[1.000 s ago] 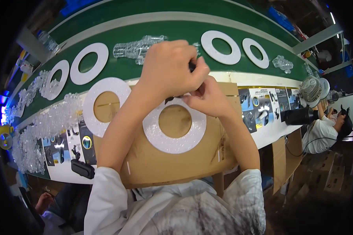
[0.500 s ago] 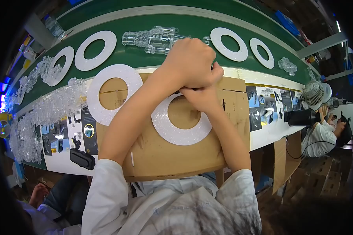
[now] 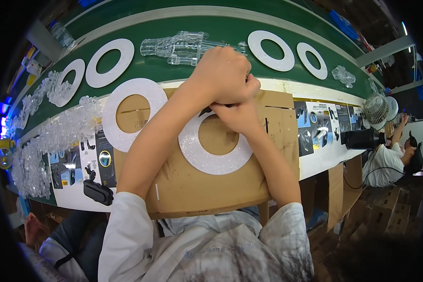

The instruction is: Assembling and packaging circular LED lighting components on a factory production line.

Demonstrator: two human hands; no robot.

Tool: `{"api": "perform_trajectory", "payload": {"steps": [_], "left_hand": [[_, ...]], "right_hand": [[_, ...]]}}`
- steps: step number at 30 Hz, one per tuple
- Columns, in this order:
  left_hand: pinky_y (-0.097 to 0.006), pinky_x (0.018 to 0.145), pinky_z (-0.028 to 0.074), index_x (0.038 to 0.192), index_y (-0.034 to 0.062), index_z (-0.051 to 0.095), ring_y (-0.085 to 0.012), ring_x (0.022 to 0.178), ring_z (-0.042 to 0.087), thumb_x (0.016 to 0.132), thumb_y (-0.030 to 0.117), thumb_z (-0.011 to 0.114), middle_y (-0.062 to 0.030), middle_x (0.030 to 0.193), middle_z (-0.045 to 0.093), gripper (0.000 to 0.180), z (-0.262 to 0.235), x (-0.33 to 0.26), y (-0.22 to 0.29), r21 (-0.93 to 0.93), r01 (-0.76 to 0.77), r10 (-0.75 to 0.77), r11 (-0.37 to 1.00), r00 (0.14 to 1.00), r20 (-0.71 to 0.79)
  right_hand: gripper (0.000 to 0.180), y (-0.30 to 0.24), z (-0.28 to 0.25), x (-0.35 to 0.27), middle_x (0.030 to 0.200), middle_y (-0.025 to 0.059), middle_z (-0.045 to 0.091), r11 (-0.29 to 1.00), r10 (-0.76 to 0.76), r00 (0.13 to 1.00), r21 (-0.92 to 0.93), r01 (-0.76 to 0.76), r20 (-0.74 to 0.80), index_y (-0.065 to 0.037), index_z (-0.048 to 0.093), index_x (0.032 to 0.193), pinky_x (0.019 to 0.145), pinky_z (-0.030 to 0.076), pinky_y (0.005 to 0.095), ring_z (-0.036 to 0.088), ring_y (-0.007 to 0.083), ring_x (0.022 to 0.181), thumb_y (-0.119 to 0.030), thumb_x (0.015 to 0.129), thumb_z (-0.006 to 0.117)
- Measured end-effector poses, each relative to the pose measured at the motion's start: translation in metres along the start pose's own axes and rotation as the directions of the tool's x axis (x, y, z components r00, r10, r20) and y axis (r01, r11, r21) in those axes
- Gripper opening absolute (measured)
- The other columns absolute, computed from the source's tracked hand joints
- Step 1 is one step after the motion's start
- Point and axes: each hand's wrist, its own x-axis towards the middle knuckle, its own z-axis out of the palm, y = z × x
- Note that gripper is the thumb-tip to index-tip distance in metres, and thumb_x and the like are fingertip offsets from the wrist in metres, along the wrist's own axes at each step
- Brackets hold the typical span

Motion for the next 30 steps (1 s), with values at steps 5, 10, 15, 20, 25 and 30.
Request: {"api": "perform_trajectory", "payload": {"steps": [5, 10, 15, 20, 25, 30], "left_hand": [[-0.039, 0.049, 0.047, 0.053, 0.0011, 0.061, -0.0317, 0.048, 0.054, 0.057, 0.022, 0.056, -0.0145, 0.047, 0.053, 0.022, 0.000, 0.001, 0.001, 0.001, 0.021, -0.021, 1.000, 0.999, 0.030], [-0.038, 0.052, 0.048, 0.056, 0.0005, 0.062, -0.0321, 0.052, 0.056, 0.060, 0.023, 0.058, -0.0151, 0.054, 0.057, 0.023, -0.002, -0.001, 0.000, -0.019, 0.012, -0.012, 1.000, 1.000, 0.017], [-0.039, 0.054, 0.046, 0.060, 0.0013, 0.061, -0.0313, 0.057, 0.056, 0.066, 0.029, 0.062, -0.0128, 0.059, 0.058, 0.028, -0.012, -0.001, 0.010, 0.014, -0.052, 0.051, 0.999, 0.996, 0.080], [-0.039, 0.054, 0.045, 0.060, 0.0030, 0.058, -0.0300, 0.060, 0.056, 0.068, 0.032, 0.064, -0.0109, 0.060, 0.055, 0.031, -0.024, -0.003, 0.025, 0.046, -0.057, 0.050, 0.997, 0.989, 0.136], [-0.037, 0.050, 0.043, 0.054, 0.0039, 0.055, -0.0290, 0.052, 0.054, 0.066, 0.031, 0.064, -0.0094, 0.055, 0.055, 0.030, -0.020, -0.022, 0.017, -0.026, 0.023, -0.022, 0.999, 0.999, 0.035], [-0.036, 0.049, 0.044, 0.053, 0.0047, 0.056, -0.0286, 0.050, 0.054, 0.063, 0.026, 0.063, -0.0092, 0.054, 0.056, 0.024, -0.023, -0.022, 0.013, 0.018, -0.050, 0.051, 0.999, 0.998, -0.026]], "right_hand": [[0.056, 0.005, -0.002, 0.000, 0.117, 0.0101, 0.057, 1.000, -0.021, 1.000, 0.000, 0.021, 0.012, -0.001, 0.049, 0.121, 0.087, 0.049, 0.0340, 0.058, 0.0191, 0.106, -0.006, 0.072, 0.075], [0.040, -0.003, 0.004, 0.001, 0.098, 0.0101, 0.062, 0.992, -0.109, 0.992, 0.050, 0.113, -0.060, 0.002, 0.054, 0.105, 0.071, 0.052, 0.0312, 0.061, 0.0163, 0.089, -0.003, 0.070, 0.072], [0.042, -0.006, 0.005, -0.001, 0.107, 0.0099, 0.062, 0.996, -0.082, 0.996, 0.016, 0.083, -0.025, -0.001, 0.057, 0.109, 0.076, 0.052, 0.0350, 0.062, 0.0209, 0.096, -0.005, 0.071, 0.074], [0.043, 0.004, 0.004, -0.003, 0.109, 0.0101, 0.063, 0.996, -0.023, 1.000, -0.089, 0.023, -0.002, -0.002, 0.058, 0.111, 0.079, 0.051, 0.0358, 0.061, 0.0230, 0.100, -0.006, 0.072, 0.073], [0.043, 0.006, 0.020, -0.010, 0.110, 0.0109, 0.062, 0.977, -0.214, 0.975, -0.028, 0.213, -0.058, -0.002, 0.058, 0.111, 0.080, 0.050, 0.0351, 0.061, 0.0229, 0.101, -0.006, 0.071, 0.073], [0.042, 0.001, 0.022, -0.007, 0.105, 0.0114, 0.062, 0.989, -0.140, 0.990, 0.044, 0.141, -0.009, 0.001, 0.056, 0.104, 0.078, 0.050, 0.0335, 0.061, 0.0211, 0.098, -0.003, 0.067, 0.074]]}}
